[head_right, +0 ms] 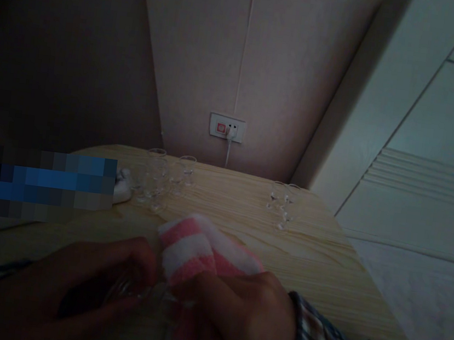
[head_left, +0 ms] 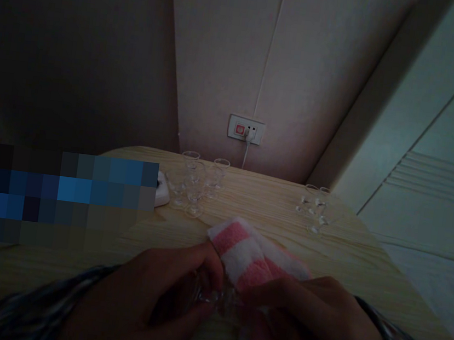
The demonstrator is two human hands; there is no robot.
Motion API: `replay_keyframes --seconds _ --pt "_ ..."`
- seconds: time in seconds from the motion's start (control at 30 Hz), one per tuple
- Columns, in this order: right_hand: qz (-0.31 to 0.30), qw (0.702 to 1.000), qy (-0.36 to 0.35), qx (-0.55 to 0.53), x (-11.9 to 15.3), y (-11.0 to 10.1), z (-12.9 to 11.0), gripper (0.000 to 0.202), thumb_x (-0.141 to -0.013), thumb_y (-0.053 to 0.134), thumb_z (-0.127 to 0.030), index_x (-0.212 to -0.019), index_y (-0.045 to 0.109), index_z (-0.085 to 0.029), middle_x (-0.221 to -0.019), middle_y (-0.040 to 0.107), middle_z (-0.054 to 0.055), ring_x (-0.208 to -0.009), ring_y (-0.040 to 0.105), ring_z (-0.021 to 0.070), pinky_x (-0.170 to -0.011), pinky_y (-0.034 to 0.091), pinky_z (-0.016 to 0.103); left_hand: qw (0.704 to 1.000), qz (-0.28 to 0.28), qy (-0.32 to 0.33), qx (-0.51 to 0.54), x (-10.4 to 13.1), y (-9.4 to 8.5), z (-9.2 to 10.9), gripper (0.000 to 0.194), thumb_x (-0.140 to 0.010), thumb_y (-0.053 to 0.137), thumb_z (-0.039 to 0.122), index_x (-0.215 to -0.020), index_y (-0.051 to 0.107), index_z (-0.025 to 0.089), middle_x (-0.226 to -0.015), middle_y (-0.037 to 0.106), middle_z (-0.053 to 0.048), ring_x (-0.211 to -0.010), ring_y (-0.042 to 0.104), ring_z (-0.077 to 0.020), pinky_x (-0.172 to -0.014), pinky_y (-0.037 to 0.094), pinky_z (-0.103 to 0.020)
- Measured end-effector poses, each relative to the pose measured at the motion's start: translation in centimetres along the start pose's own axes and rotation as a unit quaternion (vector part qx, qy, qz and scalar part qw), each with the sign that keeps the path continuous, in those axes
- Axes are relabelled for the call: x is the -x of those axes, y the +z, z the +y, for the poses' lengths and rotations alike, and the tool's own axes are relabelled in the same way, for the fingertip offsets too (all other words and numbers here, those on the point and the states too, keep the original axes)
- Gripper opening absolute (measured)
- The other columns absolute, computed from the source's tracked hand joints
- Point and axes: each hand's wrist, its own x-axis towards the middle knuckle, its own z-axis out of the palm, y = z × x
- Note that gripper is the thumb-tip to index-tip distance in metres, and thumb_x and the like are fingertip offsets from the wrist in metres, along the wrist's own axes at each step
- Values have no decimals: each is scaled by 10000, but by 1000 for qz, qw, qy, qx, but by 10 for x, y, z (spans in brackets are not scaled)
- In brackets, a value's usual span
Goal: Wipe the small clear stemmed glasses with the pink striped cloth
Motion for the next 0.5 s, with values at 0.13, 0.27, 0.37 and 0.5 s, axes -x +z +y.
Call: replay_keyframes --seconds 0.13,0.27,0.37,0.5 --pt "84 995 -54 12 1 13 12 261 -829 481 -124 -1011 643 -217 -605 619 -57 -407 514 78 -401 325 188 1000 -14 13 1 -1 1 -9 174 -878 599 441 -798 640 293 -622 576 62 -555 499 -186 -488 356 -273" --pt "80 996 -38 9 1 14 12 258 -870 462 -111 -1012 645 -224 -636 643 -49 -428 518 74 -411 340 181 999 -10 33 -6 -6 -2 -10 154 -870 615 424 -820 656 284 -566 562 55 -566 524 -200 -486 384 -257" --pt "58 997 -40 -7 2 11 11 285 -867 462 -108 -1044 651 -226 -638 642 -51 -429 512 74 -409 339 183 998 2 57 -26 -9 -4 -6 143 -867 618 414 -833 665 284 -551 554 55 -573 537 -202 -490 402 -246" --pt "73 996 -44 -2 2 11 11 271 -869 473 -95 -1021 650 -234 -671 668 -59 -458 547 64 -429 348 174 996 16 76 -44 -7 -5 -3 135 -869 621 402 -829 660 279 -547 554 60 -549 533 -191 -473 396 -237"
